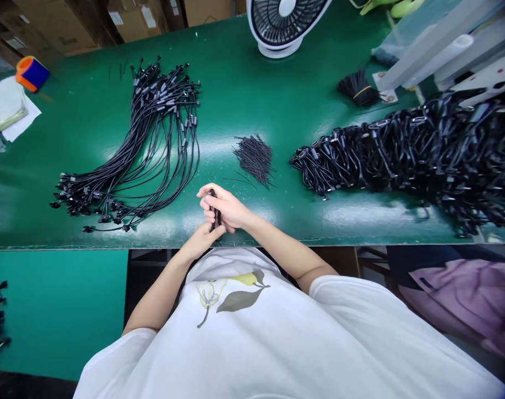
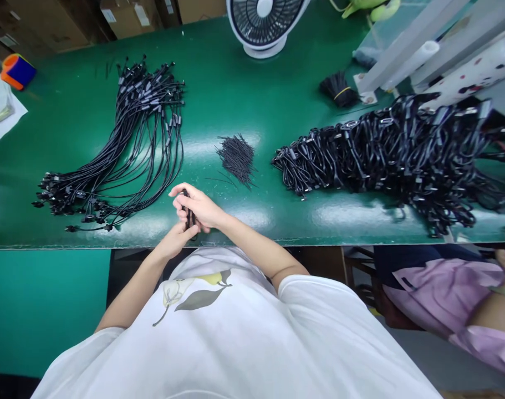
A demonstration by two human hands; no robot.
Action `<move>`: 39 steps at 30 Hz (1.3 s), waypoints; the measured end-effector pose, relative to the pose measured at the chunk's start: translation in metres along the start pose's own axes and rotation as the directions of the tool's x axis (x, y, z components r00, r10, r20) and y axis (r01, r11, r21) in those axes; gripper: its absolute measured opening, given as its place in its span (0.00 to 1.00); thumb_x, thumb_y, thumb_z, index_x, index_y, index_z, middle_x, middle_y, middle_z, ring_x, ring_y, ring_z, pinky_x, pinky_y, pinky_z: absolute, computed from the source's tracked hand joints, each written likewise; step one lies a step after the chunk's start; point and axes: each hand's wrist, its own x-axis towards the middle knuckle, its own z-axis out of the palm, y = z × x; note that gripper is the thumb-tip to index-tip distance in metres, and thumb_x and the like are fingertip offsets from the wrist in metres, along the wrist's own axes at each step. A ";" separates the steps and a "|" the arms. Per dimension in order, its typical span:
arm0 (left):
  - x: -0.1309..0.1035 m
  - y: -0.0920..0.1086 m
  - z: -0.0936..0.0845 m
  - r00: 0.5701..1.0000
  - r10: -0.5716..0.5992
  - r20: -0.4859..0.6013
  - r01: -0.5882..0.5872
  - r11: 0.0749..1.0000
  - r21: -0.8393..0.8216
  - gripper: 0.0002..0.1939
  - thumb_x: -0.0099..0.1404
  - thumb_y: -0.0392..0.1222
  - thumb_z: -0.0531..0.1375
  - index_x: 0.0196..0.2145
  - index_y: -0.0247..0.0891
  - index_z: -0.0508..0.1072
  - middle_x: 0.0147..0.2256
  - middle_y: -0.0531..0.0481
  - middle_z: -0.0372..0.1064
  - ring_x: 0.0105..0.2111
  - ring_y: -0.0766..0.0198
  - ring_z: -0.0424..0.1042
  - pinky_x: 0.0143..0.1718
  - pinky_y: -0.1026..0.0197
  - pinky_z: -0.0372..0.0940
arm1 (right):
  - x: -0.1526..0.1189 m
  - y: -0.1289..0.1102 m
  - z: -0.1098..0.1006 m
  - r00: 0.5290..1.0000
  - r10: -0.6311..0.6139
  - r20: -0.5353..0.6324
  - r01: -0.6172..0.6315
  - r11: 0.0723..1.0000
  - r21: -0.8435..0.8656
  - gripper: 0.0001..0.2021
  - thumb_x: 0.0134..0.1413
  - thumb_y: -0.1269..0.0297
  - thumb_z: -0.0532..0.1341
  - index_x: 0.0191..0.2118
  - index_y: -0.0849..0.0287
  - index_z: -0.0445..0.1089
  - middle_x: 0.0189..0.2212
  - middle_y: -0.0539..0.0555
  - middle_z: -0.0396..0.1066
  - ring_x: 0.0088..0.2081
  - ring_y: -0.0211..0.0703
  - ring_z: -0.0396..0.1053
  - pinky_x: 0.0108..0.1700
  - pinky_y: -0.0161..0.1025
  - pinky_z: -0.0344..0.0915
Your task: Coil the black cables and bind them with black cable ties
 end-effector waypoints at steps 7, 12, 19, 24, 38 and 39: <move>-0.007 0.021 0.014 0.974 -0.173 0.146 0.226 0.759 -0.610 0.20 0.62 0.58 0.61 0.34 0.35 0.68 0.23 0.56 0.56 0.21 0.69 0.58 0.25 0.64 0.63 | 0.004 -0.011 0.003 0.999 0.020 -0.033 -0.019 1.000 0.023 0.20 0.57 0.44 0.59 0.33 0.57 0.58 0.15 0.36 0.42 0.16 0.26 0.32 0.15 0.26 0.35; -0.007 0.025 0.009 0.941 -0.206 0.269 0.333 0.717 -0.613 0.17 0.59 0.49 0.67 0.34 0.31 0.71 0.24 0.54 0.58 0.24 0.68 0.62 0.28 0.63 0.66 | 0.000 -0.011 0.002 0.999 0.038 0.012 -0.039 0.999 0.025 0.21 0.56 0.42 0.58 0.32 0.57 0.58 0.13 0.36 0.43 0.15 0.25 0.32 0.15 0.25 0.36; -0.005 0.035 0.017 0.956 -0.175 0.235 0.290 0.678 -0.676 0.15 0.60 0.46 0.66 0.28 0.33 0.67 0.21 0.58 0.49 0.19 0.73 0.53 0.18 0.71 0.53 | -0.003 -0.027 -0.008 0.998 0.054 -0.032 -0.043 0.960 0.277 0.14 0.65 0.54 0.51 0.33 0.58 0.58 0.18 0.41 0.53 0.15 0.26 0.47 0.17 0.25 0.49; 0.001 0.029 0.021 0.945 -0.241 0.219 0.326 0.709 -0.625 0.15 0.60 0.49 0.65 0.30 0.34 0.68 0.20 0.59 0.49 0.18 0.72 0.54 0.18 0.70 0.54 | -0.006 -0.034 -0.009 0.983 0.073 -0.167 -0.027 0.964 0.266 0.06 0.61 0.66 0.50 0.32 0.57 0.58 0.15 0.38 0.45 0.14 0.27 0.36 0.15 0.24 0.39; -0.002 0.004 0.033 0.931 -0.273 0.243 0.365 0.667 -0.649 0.17 0.55 0.48 0.69 0.28 0.30 0.71 0.21 0.57 0.51 0.21 0.72 0.53 0.24 0.67 0.54 | -0.026 -0.006 -0.021 0.984 0.072 -0.161 -0.051 0.990 0.128 0.07 0.58 0.60 0.52 0.32 0.57 0.60 0.14 0.37 0.43 0.14 0.28 0.35 0.15 0.25 0.40; -0.004 0.003 0.035 0.937 -0.275 0.215 0.348 0.681 -0.645 0.18 0.56 0.49 0.69 0.27 0.31 0.70 0.21 0.57 0.50 0.21 0.73 0.52 0.23 0.68 0.53 | -0.029 -0.005 -0.029 0.984 0.054 -0.172 -0.041 0.996 0.078 0.08 0.58 0.58 0.53 0.33 0.57 0.60 0.15 0.38 0.47 0.14 0.28 0.40 0.16 0.26 0.46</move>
